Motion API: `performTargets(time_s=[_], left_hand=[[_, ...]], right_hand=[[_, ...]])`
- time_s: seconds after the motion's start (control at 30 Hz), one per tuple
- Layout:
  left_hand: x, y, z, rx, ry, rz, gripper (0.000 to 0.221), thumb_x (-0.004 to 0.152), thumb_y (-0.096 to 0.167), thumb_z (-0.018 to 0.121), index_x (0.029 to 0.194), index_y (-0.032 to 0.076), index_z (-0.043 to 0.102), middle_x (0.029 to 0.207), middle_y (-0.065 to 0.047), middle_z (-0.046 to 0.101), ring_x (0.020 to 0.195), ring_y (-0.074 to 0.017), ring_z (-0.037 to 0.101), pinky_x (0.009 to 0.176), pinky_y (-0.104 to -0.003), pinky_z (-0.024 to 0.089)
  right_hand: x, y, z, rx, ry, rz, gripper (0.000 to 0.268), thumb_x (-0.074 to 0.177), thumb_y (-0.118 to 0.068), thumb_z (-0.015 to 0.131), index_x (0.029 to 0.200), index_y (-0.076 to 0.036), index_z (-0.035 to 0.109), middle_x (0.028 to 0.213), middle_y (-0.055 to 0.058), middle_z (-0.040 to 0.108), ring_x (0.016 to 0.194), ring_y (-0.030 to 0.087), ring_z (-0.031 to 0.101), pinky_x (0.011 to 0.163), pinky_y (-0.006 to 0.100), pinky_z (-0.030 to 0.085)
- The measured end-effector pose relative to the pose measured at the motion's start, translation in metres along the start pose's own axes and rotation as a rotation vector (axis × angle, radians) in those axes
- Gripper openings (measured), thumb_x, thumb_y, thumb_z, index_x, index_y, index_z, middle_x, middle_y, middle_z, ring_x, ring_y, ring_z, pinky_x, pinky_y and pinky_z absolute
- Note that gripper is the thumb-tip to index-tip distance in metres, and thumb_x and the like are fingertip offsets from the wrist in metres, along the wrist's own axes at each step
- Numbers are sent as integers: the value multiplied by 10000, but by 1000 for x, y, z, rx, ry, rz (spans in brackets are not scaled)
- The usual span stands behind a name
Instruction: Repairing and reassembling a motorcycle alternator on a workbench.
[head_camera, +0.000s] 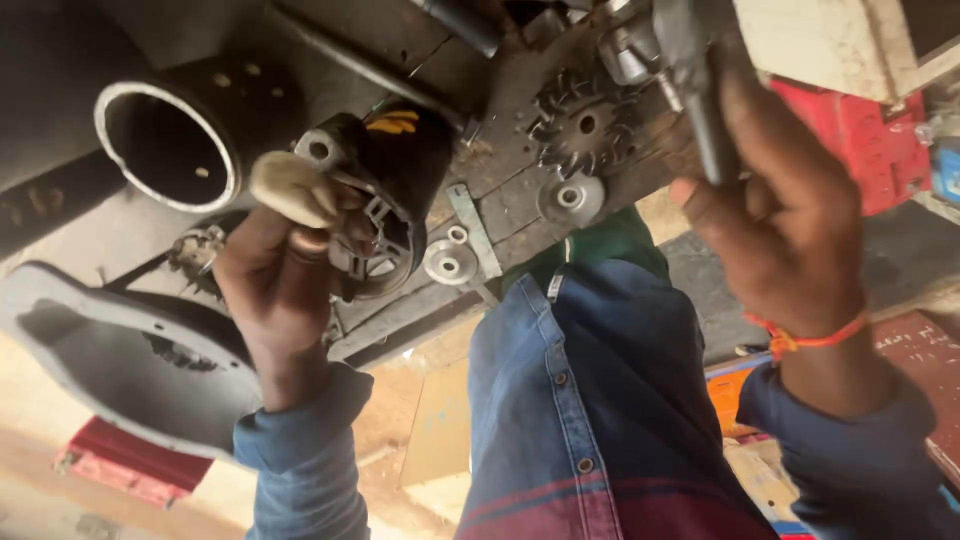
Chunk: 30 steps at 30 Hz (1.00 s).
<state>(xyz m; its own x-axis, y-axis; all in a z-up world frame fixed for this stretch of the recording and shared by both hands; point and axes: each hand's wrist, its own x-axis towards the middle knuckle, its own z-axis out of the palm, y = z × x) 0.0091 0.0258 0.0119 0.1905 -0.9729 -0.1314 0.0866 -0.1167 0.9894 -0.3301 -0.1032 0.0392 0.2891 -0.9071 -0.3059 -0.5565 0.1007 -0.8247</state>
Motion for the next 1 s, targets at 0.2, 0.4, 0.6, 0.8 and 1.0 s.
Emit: performTargets(time_s=[0.2,0.4,0.6,0.8,1.0], left_hand=[[-13,-3,-8,100,82,-59,257,1178,158,540,1231,-58,668,958,-132,715,785,-147,687,689,-281,571],[-1,11,4,-122,148,-27,279,1129,207,544,1282,-1,648,1068,-98,704,809,-131,608,626,-220,475],[-10,-19,-3,-240,143,154,242,1147,292,602,1197,67,672,1147,-103,684,829,-101,606,645,-240,482],[-11,-17,3,-254,155,119,312,1128,327,613,1199,29,674,1114,-102,653,831,-122,581,642,-210,432],[-10,-11,6,-205,137,98,304,1130,330,611,1155,38,691,1104,-96,661,817,-98,558,658,-196,415]], right_hand=[[-16,36,25,127,-153,-197,652,989,41,653,1596,33,414,1158,54,610,1020,102,570,869,220,483],[-12,26,32,131,-211,-168,651,892,41,662,1492,80,412,1207,116,561,1034,149,538,873,260,454],[-9,31,34,41,-226,-213,663,950,17,710,1555,55,443,1050,67,524,845,119,467,740,248,421],[-9,32,36,43,-221,-181,677,938,19,700,1561,57,438,1049,70,513,841,128,466,740,255,423],[-9,34,38,44,-225,-171,673,938,22,701,1558,49,443,1025,71,517,801,116,455,696,252,407]])
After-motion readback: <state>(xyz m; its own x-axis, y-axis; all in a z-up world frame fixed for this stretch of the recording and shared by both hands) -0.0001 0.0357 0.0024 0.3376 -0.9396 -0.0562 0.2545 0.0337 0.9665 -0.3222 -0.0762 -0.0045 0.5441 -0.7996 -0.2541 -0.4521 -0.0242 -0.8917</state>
